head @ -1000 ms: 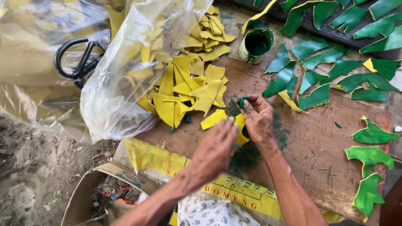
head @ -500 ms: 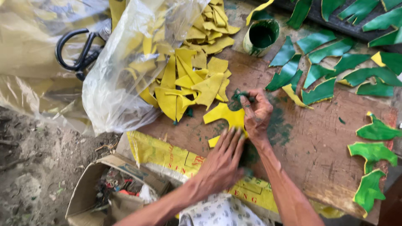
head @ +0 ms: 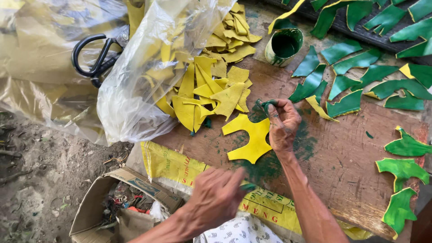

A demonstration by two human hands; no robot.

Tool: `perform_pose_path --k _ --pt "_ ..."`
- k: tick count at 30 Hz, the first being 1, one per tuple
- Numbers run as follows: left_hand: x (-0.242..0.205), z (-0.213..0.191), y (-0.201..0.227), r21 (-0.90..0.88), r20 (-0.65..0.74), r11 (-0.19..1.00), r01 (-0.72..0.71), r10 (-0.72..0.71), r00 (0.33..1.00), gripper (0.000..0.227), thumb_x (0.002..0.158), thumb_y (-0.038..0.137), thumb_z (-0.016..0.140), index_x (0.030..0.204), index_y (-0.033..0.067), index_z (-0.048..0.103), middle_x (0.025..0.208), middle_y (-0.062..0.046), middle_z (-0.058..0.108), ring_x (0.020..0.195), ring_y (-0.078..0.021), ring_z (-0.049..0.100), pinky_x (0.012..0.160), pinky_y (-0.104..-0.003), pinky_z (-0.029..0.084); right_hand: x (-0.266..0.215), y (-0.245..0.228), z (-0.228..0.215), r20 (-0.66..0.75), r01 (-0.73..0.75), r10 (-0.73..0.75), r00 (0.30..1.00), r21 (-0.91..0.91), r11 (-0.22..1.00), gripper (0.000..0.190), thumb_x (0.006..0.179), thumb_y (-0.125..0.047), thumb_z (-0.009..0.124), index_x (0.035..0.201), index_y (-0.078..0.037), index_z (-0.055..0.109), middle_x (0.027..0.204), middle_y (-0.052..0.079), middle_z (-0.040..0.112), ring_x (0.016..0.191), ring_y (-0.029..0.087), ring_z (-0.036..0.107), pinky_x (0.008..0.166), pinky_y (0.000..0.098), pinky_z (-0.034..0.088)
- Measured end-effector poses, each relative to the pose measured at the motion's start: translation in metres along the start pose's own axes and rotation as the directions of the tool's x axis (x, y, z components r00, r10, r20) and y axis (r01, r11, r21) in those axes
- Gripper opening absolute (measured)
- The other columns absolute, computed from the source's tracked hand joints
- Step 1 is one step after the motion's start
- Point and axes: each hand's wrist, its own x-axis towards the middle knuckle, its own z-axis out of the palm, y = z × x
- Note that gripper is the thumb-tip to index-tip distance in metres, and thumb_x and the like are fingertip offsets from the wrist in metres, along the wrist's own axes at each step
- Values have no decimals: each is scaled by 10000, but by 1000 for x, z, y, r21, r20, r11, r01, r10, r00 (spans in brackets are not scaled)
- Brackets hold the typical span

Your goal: The person paints yellow, leaf-shaped leather pieces green using a small brush. They pick up each piece from a pile, apply green paint to the surface, and place the finished piece onto a mat. The process is repeated for multiple pieces throughout the video.

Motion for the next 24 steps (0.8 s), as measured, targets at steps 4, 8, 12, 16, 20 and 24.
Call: perform_pose_path --k 4,8,12,16,20,24 --pt "60 23 31 364 -520 834 -415 552 652 947 870 459 667 1492 -166 322 1572 -376 318 1500 -465 279 1235 -501 182 2 0 -3 16 -7 7 1000 29 1000 102 995 -7 689 1086 -4 643 1025 31 692 930 80 640 886 234 526" --pt "48 39 7 362 -609 902 -235 420 673 1065 739 490 680 1451 -202 294 1556 -430 238 1472 -523 235 1178 -570 150 -4 -1 0 36 27 -23 999 -125 992 96 1003 -5 688 1085 1 639 1023 12 672 941 69 619 887 224 511" --pt "11 25 -18 126 -509 987 -103 154 847 743 1011 398 636 1465 -131 380 1544 -330 311 1479 -421 292 1268 -517 189 -3 0 -3 29 38 -34 999 -153 987 93 1020 -10 689 1096 5 636 1022 16 658 945 81 608 890 240 502" --pt "62 -2 5 389 -676 896 -215 437 594 551 885 110 615 1382 -96 495 1543 -304 365 1457 -450 397 1236 -505 318 3 -1 -4 56 -81 72 996 168 982 84 996 -39 673 1067 -19 632 1011 49 673 945 131 663 992 386 613" --pt "72 -8 25 492 -676 871 -6 386 628 599 793 2 615 1357 -145 475 1447 -364 418 1259 -454 525 1106 -490 415 13 -14 -7 107 -173 152 983 225 959 89 998 -19 661 1081 -12 630 1028 63 664 952 166 675 950 405 588" --pt "43 1 41 -48 -323 999 -6 -10 946 464 988 181 595 1337 -94 461 1288 -276 481 1118 -416 553 958 -531 465 -8 -20 -6 -9 -54 55 998 124 991 74 1021 1 651 1093 4 637 1037 76 674 956 158 663 987 402 583"
